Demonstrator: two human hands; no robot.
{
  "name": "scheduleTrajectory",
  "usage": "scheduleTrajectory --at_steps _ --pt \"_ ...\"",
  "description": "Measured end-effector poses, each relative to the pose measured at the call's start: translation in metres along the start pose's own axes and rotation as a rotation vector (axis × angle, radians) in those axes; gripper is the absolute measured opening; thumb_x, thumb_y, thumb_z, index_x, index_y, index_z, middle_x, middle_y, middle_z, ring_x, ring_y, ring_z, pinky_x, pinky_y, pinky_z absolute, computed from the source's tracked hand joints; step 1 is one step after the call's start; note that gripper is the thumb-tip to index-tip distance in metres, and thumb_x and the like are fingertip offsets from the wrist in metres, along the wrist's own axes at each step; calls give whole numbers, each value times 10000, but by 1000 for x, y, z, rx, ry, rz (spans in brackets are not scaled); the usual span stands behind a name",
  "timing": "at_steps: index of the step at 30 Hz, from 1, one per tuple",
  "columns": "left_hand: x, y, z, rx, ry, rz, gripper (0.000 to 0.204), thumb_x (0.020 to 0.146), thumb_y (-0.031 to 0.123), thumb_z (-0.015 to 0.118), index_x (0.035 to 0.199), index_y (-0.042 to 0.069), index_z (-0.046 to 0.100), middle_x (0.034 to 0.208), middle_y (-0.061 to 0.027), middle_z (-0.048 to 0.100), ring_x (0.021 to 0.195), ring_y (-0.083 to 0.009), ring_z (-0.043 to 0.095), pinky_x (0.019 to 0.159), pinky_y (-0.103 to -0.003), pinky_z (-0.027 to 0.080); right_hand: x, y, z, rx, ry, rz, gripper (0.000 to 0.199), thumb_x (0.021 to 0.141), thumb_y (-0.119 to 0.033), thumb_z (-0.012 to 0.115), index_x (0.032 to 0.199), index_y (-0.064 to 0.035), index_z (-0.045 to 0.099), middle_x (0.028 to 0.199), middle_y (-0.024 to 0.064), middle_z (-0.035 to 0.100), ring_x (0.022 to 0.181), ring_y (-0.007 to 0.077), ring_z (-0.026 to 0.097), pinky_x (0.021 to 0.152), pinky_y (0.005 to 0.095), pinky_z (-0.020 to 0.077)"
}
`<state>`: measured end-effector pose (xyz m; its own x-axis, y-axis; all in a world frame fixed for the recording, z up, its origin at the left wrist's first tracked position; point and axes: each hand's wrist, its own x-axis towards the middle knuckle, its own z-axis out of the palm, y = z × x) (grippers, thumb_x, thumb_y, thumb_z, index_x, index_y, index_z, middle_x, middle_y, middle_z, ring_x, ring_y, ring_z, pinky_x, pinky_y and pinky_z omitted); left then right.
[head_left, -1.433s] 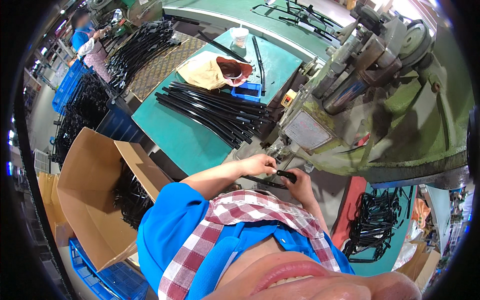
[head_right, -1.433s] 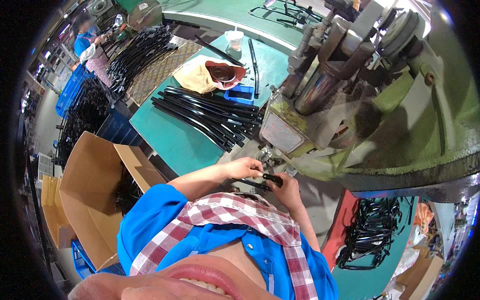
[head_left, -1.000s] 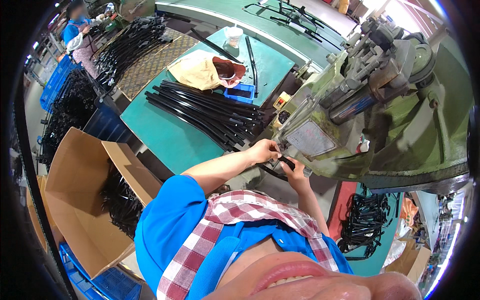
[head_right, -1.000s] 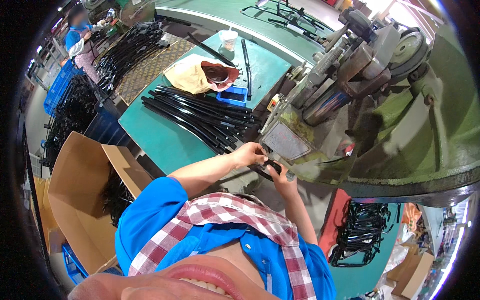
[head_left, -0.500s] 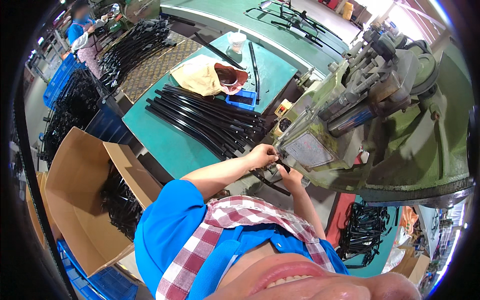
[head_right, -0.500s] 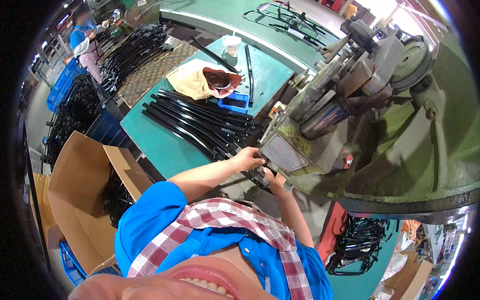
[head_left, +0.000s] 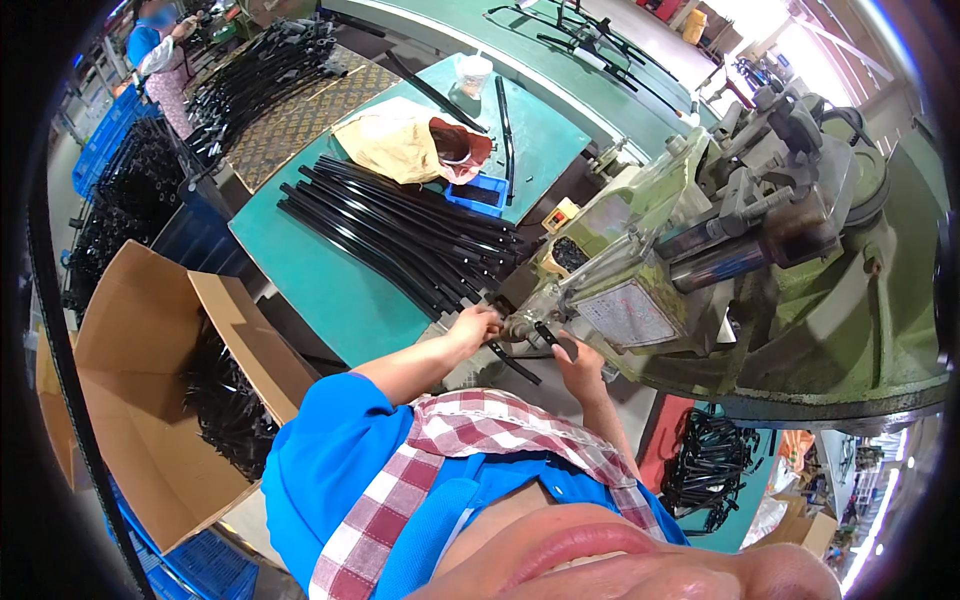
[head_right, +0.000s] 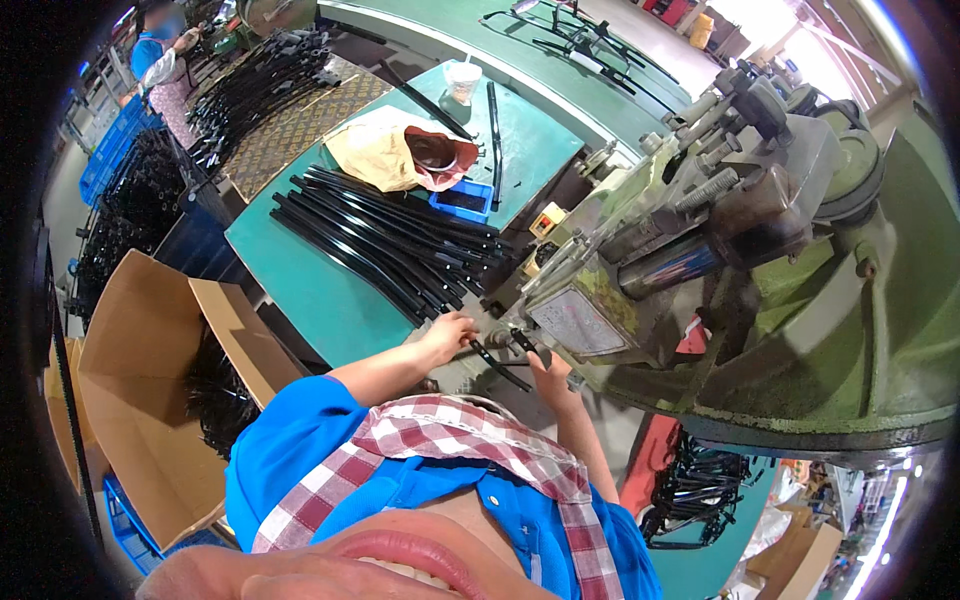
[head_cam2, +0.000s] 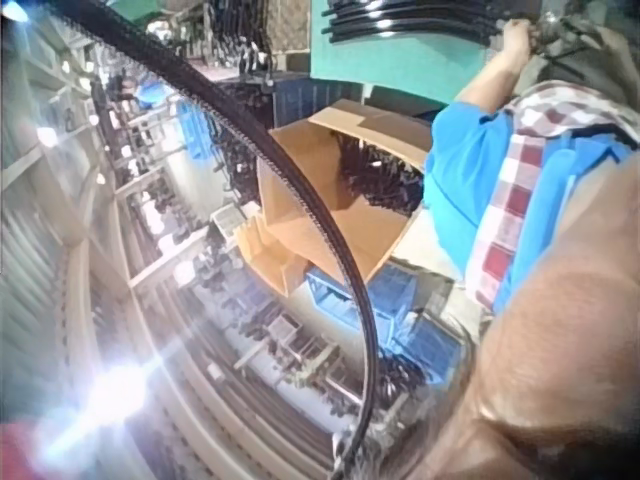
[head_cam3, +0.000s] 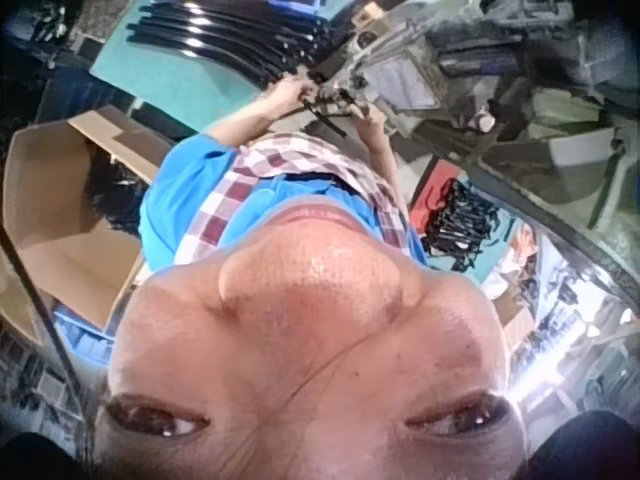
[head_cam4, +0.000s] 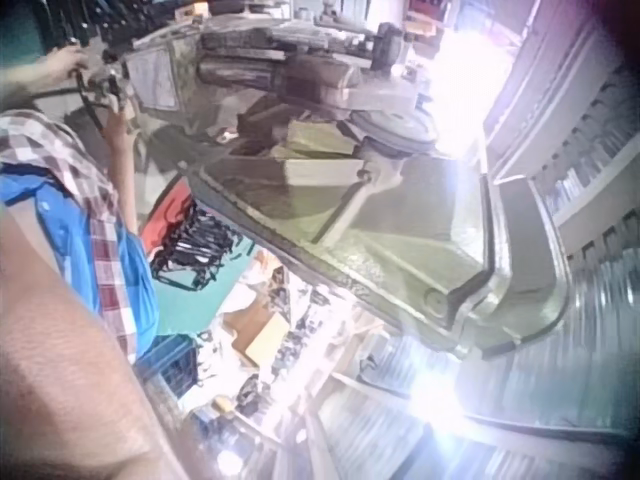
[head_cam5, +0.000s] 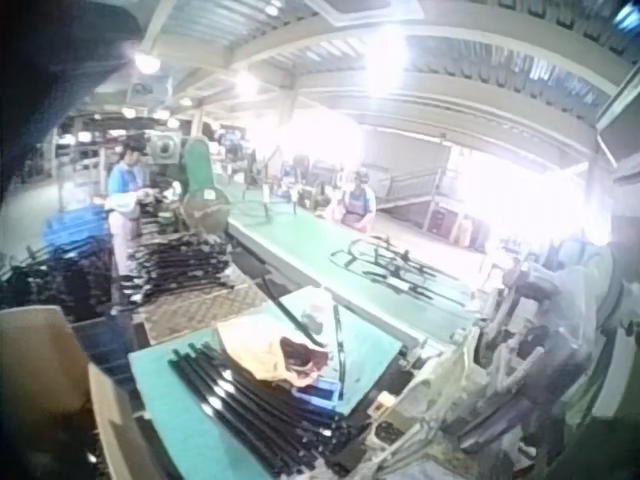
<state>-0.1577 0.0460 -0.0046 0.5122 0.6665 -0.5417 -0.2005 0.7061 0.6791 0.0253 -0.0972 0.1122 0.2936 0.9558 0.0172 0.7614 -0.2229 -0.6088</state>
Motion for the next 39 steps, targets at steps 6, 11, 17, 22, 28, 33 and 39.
scheduleTrajectory --at_steps 6,11,17,22,28,33,39 --pt "-12 -54 -7 -149 29 -222 369 813 -137 427 1155 -92 558 927 -160 641 758 -203 640 565 -253 479 -15 0 -6 33 167 27 242 877 -185 678 1078 -52 683 992 156 677 923 284 645 841 369 491" --pt "-27 -50 -2 -173 -126 -233 382 829 -197 479 1187 -82 544 1094 -169 631 944 -236 666 730 -276 544 -27 -18 3 124 327 -240 136 891 -100 652 1016 -49 671 959 111 672 858 206 648 741 297 512" --pt "-66 -20 17 15 -97 -92 289 853 -105 526 1134 -43 555 1058 -134 636 922 -221 641 807 -298 530 -37 -42 64 977 -135 381 145 952 -106 571 1016 10 631 910 52 664 780 91 592 681 234 468" --pt "-83 -24 -14 -25 44 180 316 791 -150 445 1028 -35 619 954 -127 668 819 -208 642 696 -291 533 -30 -59 90 1480 -354 594 164 916 -136 612 1051 -44 592 857 46 623 732 135 590 643 260 477" --pt "-129 19 -22 -258 15 358 223 860 -154 461 1045 -58 540 1106 -189 617 1045 -267 638 901 -337 533 -18 -68 112 1558 -652 518 174 934 -82 553 1107 -58 562 976 81 612 912 194 608 797 313 496" --pt "-141 31 -27 8 -77 517 171 889 -123 459 978 -29 571 1034 -146 661 959 -212 668 824 -313 547 -12 -95 115 1551 -543 369 223 866 20 469 1056 -15 581 1053 84 609 961 196 600 852 308 483" --pt "-124 12 6 250 -269 418 238 873 -134 404 974 0 573 1017 -113 675 981 -192 649 844 -312 525 -21 -38 87 1323 -587 423 271 788 -68 534 1044 -29 613 931 63 627 851 172 591 728 280 462"
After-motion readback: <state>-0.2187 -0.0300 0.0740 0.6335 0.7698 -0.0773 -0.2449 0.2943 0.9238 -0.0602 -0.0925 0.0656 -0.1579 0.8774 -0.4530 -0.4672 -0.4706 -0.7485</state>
